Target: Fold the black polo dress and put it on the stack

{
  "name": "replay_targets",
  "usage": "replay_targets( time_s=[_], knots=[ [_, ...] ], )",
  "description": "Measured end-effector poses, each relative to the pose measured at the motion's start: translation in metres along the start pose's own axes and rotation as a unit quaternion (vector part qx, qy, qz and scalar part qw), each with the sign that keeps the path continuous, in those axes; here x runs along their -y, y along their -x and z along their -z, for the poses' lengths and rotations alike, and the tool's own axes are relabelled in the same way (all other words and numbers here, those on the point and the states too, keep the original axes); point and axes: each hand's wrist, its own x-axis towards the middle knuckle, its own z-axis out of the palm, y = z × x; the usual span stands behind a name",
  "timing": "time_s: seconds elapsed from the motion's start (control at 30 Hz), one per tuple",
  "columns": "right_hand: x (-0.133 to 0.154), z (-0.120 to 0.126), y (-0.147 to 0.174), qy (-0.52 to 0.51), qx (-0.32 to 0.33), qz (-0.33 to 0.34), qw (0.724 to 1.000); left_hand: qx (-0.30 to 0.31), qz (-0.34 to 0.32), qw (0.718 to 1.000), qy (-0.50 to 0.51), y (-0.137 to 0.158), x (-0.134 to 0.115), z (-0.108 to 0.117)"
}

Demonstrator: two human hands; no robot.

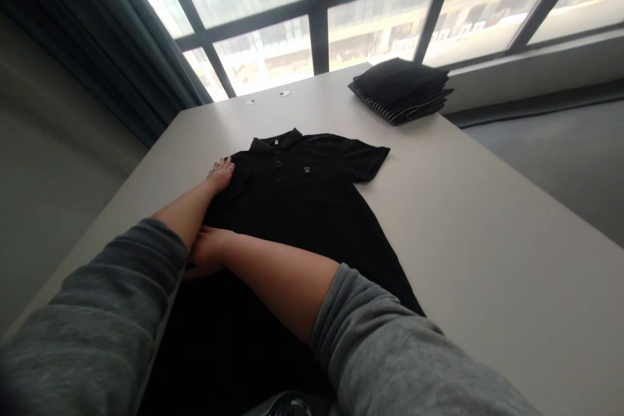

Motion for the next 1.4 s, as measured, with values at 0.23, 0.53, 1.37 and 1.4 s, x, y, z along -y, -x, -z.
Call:
replay_targets(
  time_s=[0.23, 0.53, 1.37, 1.4],
  knots=[
    [0.005, 0.009, 0.001, 0.002, 0.027, 0.000, 1.000, -0.063, -0.075, 0.988, 0.122, 0.079, 0.042, 0.033],
    [0.015, 0.048, 0.019, 0.010, -0.077, -0.080, 0.994, -0.006, -0.085, 0.996, 0.028, 0.157, 0.068, -0.003],
    [-0.154, 0.136, 0.363, 0.063, -0.141, -0.757, 0.635, -0.030, -0.230, 0.973, -0.012, 0.150, -0.199, 0.022],
    [-0.156, 0.136, 0.362, 0.067, -0.151, -0.748, 0.642, -0.015, -0.233, 0.972, -0.012, 0.146, -0.228, 0.018]
  ],
)
